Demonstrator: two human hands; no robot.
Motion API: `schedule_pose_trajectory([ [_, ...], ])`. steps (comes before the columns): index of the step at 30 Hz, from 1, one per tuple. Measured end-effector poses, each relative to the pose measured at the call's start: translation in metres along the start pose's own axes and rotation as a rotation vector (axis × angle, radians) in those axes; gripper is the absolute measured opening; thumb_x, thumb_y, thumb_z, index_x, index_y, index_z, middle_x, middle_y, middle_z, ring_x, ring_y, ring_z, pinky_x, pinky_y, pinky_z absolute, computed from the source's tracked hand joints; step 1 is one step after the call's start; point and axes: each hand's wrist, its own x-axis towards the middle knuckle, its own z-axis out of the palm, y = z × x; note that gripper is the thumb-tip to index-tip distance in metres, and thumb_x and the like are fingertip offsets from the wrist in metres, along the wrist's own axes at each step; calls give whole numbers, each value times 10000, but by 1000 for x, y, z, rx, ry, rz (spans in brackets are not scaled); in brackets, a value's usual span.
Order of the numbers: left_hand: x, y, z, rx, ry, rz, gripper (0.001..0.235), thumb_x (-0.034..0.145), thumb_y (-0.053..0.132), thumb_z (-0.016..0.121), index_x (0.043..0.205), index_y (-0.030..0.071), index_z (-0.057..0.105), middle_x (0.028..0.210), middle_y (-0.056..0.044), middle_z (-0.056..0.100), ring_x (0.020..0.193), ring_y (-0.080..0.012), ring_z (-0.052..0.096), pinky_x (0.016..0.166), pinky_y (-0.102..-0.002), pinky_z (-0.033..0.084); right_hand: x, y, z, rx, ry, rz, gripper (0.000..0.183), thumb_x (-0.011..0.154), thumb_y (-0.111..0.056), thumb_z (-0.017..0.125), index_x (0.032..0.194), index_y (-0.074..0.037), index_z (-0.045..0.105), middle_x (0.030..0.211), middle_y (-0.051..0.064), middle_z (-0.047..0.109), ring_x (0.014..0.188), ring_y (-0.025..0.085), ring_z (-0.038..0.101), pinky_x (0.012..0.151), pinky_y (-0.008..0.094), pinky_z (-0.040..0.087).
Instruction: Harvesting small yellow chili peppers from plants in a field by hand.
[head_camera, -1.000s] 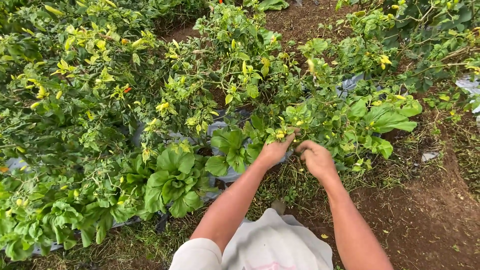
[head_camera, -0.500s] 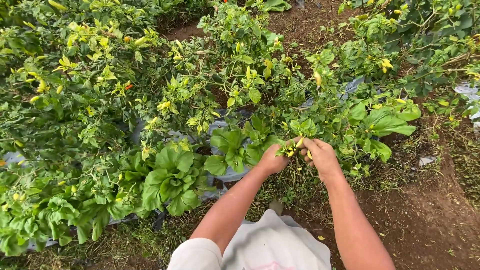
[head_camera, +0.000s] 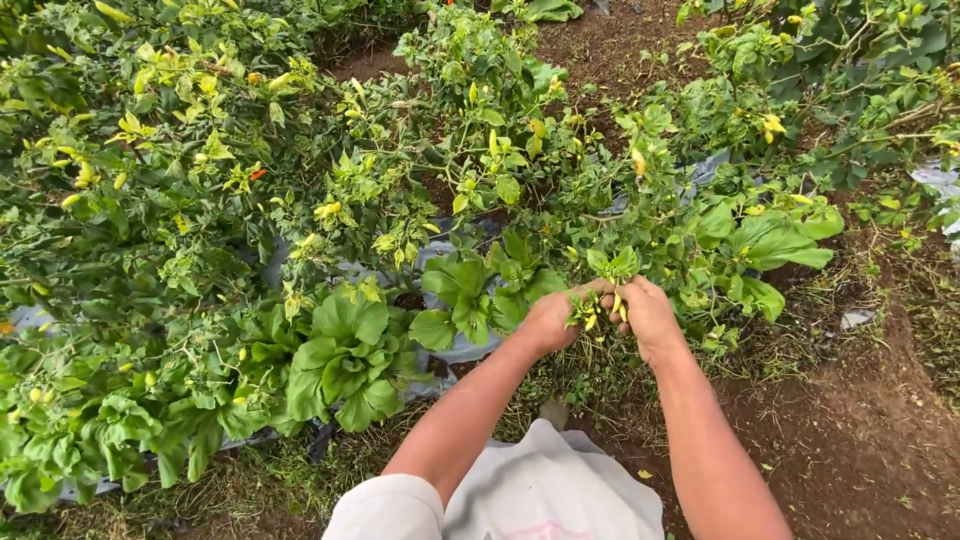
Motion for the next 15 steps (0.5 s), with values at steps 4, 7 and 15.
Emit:
schedule_pose_trajectory([
  [4, -7, -20, 10, 80, 56, 76, 426, 862, 74, 509, 1248, 137, 677, 1232, -110, 733, 993, -423, 717, 819, -542, 575, 16, 14, -3, -9, -2, 8, 166, 985, -209, 638, 983, -47, 673, 742, 96, 634, 626, 168, 561, 514, 329, 427],
  [7, 11, -45, 28, 117, 3, 114, 825, 849, -108, 514, 1579, 257, 393, 1486, -114, 595, 1037, -474, 706, 914, -571, 598, 8, 7, 0, -40, -3, 2, 205, 1012, -205, 568, 1013, -31, 677, 742, 78, 604, 628, 160, 540, 533, 319, 429],
  [15, 20, -57, 40, -1, -21, -49, 895, 963, -85, 483, 1652, 424, 223, 1280, -159, 695, 756, -260, 680, 716, -362, 572, -29, -26, 3, -36, -24, -151, 324, 945, -7, 403, 1093, -48, 689, 669, 83, 509, 584, 124, 399, 514, 285, 393],
])
